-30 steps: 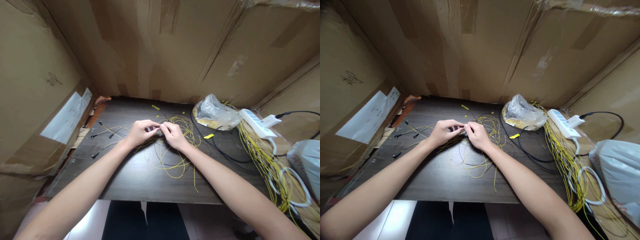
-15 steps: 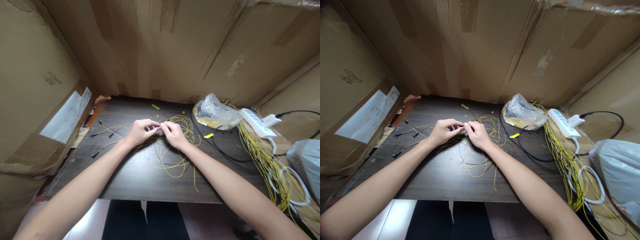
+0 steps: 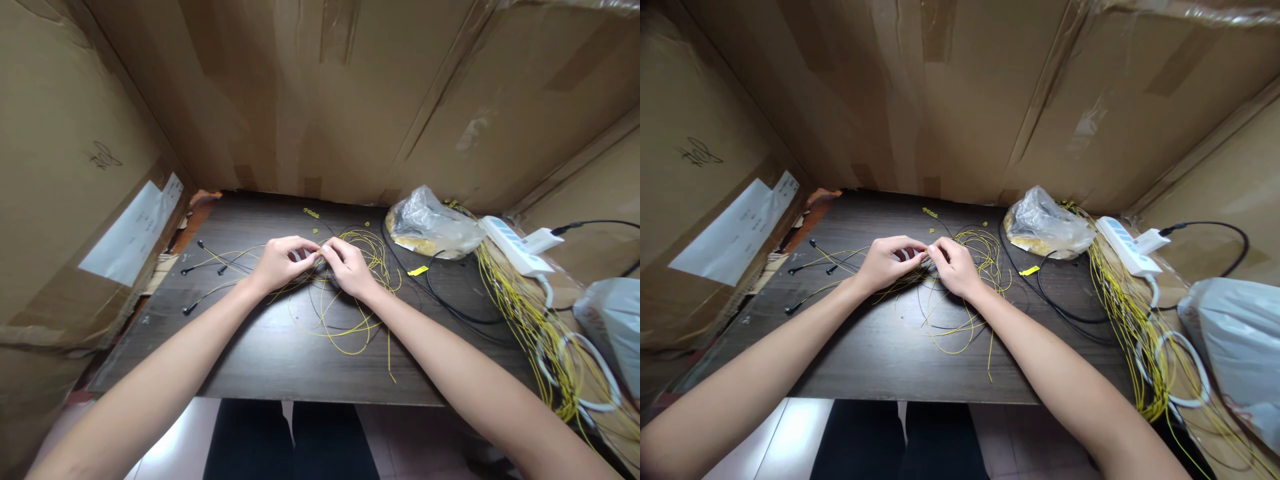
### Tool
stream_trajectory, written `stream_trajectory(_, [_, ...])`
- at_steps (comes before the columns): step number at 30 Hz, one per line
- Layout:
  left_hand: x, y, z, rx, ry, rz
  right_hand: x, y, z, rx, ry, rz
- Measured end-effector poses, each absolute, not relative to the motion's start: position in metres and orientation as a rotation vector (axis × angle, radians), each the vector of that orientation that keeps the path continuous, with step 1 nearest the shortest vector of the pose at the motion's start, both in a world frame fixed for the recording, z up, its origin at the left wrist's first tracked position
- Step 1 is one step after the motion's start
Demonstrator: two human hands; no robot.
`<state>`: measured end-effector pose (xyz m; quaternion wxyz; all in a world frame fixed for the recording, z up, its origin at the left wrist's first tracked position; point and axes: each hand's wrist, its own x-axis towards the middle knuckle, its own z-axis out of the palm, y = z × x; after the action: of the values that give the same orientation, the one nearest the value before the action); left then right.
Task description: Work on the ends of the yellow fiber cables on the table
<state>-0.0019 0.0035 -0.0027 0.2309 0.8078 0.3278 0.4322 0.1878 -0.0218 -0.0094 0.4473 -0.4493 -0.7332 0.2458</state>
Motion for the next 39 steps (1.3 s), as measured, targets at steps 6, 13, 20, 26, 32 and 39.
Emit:
stream_trajectory(6, [-0.0017,0.0024,-0.0020,2.206,0.886,1.141,0.1877,-0.0222,-0.0102,-1.140,-1.834,0.601])
stream_trajectory(13, [-0.0007,0.0013,0.0006,2.098,0.985,1.146,0.1871,-0.0222,-0.0090,-1.131,-1.796,0.606])
stream_trajectory(20, [-0.0015,0.0024,-0.0008,2.177,0.893,1.111,0.1872,-0.0215,-0.0103,-1.121,-1.843,0.560])
stream_trajectory(26, [-0.0020,0.0028,-0.0033,2.211,0.892,1.147,0.1877,-0.0208,-0.0104,-1.132,-1.832,0.598])
stream_trajectory(32, [-0.0018,0.0043,-0.0060,2.117,0.957,1.138,0.1871,-0.0211,-0.0103,-1.113,-1.833,0.592])
stream_trajectory(39, [0.0001,0.0000,-0.0012,2.152,0.935,1.138,0.1860,-0.0183,-0.0115,-1.146,-1.876,0.578])
